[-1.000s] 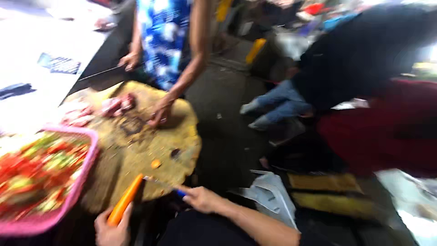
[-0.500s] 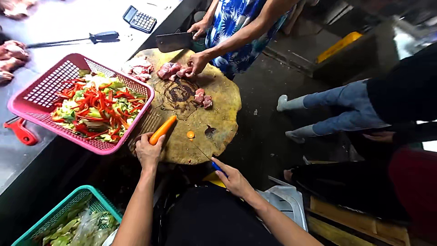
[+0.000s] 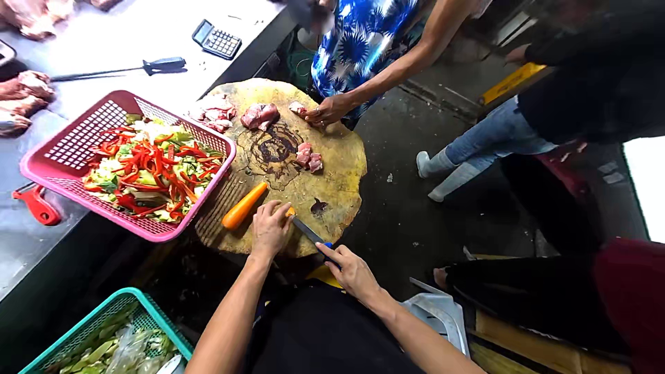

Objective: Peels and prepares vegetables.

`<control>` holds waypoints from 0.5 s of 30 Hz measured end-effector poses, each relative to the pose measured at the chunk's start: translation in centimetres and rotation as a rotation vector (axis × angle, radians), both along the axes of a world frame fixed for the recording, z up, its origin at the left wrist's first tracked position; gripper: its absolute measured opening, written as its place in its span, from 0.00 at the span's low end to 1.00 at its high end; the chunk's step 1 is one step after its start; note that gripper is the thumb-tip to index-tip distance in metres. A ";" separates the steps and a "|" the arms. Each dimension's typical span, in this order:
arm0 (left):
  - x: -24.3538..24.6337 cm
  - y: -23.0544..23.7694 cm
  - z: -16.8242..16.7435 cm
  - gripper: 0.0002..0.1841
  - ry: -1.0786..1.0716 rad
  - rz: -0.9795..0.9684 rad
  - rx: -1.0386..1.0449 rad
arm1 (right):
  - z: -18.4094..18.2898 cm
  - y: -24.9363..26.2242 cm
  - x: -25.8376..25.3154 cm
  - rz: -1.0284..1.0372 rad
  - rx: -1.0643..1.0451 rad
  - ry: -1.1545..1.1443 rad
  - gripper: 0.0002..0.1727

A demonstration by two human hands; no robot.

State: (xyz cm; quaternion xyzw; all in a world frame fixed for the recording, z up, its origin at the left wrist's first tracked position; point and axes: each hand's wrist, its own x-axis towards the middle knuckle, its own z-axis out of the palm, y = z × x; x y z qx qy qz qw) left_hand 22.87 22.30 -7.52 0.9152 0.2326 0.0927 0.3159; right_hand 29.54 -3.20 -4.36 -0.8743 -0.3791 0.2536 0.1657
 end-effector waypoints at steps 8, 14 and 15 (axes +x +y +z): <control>2.7 1.4 -1.4 0.13 0.116 -0.046 -0.109 | 0.4 -2.1 2.0 0.085 -0.012 -0.022 0.29; 3.1 1.0 0.4 0.15 0.198 -0.038 -0.128 | 1.7 -4.5 3.5 0.068 -0.034 0.068 0.28; 3.2 0.9 0.7 0.16 0.227 -0.036 -0.141 | 1.9 -5.0 3.7 0.066 -0.023 0.072 0.28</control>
